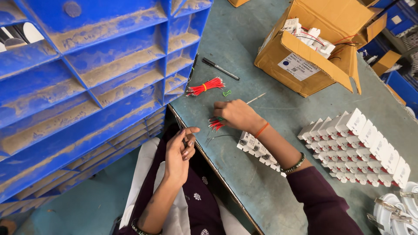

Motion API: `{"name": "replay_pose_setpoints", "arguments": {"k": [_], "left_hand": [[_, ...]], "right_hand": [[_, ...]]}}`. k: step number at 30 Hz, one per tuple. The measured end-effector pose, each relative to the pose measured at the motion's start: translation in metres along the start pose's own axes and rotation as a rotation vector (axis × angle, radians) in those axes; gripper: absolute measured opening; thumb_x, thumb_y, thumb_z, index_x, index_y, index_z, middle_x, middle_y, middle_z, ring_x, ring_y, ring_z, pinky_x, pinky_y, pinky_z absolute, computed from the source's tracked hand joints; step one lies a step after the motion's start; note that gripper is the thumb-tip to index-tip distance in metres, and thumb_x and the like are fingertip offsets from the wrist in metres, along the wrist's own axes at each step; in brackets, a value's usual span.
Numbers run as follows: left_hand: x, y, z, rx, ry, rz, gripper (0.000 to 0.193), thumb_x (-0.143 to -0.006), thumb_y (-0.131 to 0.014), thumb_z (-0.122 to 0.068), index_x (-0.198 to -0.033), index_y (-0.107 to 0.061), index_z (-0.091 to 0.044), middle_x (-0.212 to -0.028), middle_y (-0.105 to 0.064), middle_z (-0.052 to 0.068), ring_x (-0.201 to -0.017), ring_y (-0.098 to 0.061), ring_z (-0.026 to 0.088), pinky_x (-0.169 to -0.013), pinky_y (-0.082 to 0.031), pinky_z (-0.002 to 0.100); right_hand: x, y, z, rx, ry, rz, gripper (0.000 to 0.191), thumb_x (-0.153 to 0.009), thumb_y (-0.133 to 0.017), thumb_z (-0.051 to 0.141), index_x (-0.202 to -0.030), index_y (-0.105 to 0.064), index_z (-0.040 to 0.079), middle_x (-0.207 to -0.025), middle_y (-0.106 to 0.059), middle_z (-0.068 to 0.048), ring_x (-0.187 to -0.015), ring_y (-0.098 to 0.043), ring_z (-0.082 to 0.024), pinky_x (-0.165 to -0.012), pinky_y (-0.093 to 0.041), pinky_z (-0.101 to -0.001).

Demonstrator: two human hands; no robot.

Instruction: The person assembles small white electrical modules by inserting red and black wires into terminal blocks and tightening them with a screwdriver. They handle bundles of wires, use a green-handled screwdriver, and place completed units into a cardboard box.

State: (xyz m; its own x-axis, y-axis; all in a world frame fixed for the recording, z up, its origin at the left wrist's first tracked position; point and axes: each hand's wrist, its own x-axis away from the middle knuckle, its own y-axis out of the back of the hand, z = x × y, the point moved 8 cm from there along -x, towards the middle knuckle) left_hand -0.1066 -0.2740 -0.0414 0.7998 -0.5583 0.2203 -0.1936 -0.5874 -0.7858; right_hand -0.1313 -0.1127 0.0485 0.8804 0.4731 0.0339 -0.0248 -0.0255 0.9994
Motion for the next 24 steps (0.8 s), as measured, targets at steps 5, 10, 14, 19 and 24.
{"name": "replay_pose_setpoints", "arguments": {"k": [5,10,14,19,24], "left_hand": [[0.001,0.002,0.003,0.012,0.014,-0.005,0.039,-0.106,-0.041,-0.024,-0.112,-0.066,0.005,-0.074,-0.045,-0.003,-0.05,-0.029,0.001,-0.046,-0.023,0.019],[-0.001,0.006,0.009,0.06,0.006,-0.012,0.037,-0.106,-0.044,-0.023,-0.113,-0.066,0.006,-0.075,-0.046,-0.003,-0.051,-0.03,0.001,-0.046,-0.024,0.019],[-0.01,0.001,0.024,0.098,-0.004,0.006,0.037,-0.103,-0.047,-0.024,-0.11,-0.069,0.005,-0.074,-0.047,-0.004,-0.048,-0.032,0.002,-0.044,-0.023,0.02],[-0.01,0.01,0.05,0.168,0.032,-0.16,0.025,-0.105,-0.051,-0.035,-0.107,-0.058,-0.01,-0.083,-0.055,-0.003,-0.06,-0.048,0.002,-0.051,-0.034,0.022],[-0.025,-0.024,0.017,0.302,-0.176,0.292,0.037,-0.106,-0.055,-0.033,-0.121,-0.065,-0.001,-0.089,-0.059,-0.001,-0.066,-0.05,0.005,-0.059,-0.041,0.022]], "right_hand": [[-0.008,0.032,-0.004,-0.113,-0.047,-0.109,0.027,-0.069,-0.076,0.011,-0.097,-0.077,0.011,-0.098,-0.067,-0.008,-0.074,-0.068,-0.029,-0.063,-0.053,-0.0426],[0.002,0.113,-0.017,-0.571,-0.175,-0.521,0.014,-0.084,-0.074,0.002,-0.098,-0.075,0.002,-0.095,-0.07,-0.005,-0.082,-0.067,-0.015,-0.074,-0.055,-0.0282],[-0.008,0.125,0.022,-1.154,-0.29,-0.469,0.006,-0.092,-0.072,0.002,-0.092,-0.072,-0.005,-0.086,-0.067,0.002,-0.081,-0.058,-0.004,-0.073,-0.05,-0.021],[-0.057,0.118,0.148,-1.404,-0.062,-0.193,0.007,-0.087,-0.073,0.0,-0.093,-0.073,-0.004,-0.082,-0.072,0.0,-0.073,-0.06,-0.002,-0.065,-0.05,-0.0195],[-0.1,0.117,0.251,-1.393,0.147,-0.059,0.011,-0.087,-0.076,0.004,-0.097,-0.078,0.001,-0.078,-0.074,0.004,-0.062,-0.047,0.002,-0.053,-0.036,-0.0179]]}}
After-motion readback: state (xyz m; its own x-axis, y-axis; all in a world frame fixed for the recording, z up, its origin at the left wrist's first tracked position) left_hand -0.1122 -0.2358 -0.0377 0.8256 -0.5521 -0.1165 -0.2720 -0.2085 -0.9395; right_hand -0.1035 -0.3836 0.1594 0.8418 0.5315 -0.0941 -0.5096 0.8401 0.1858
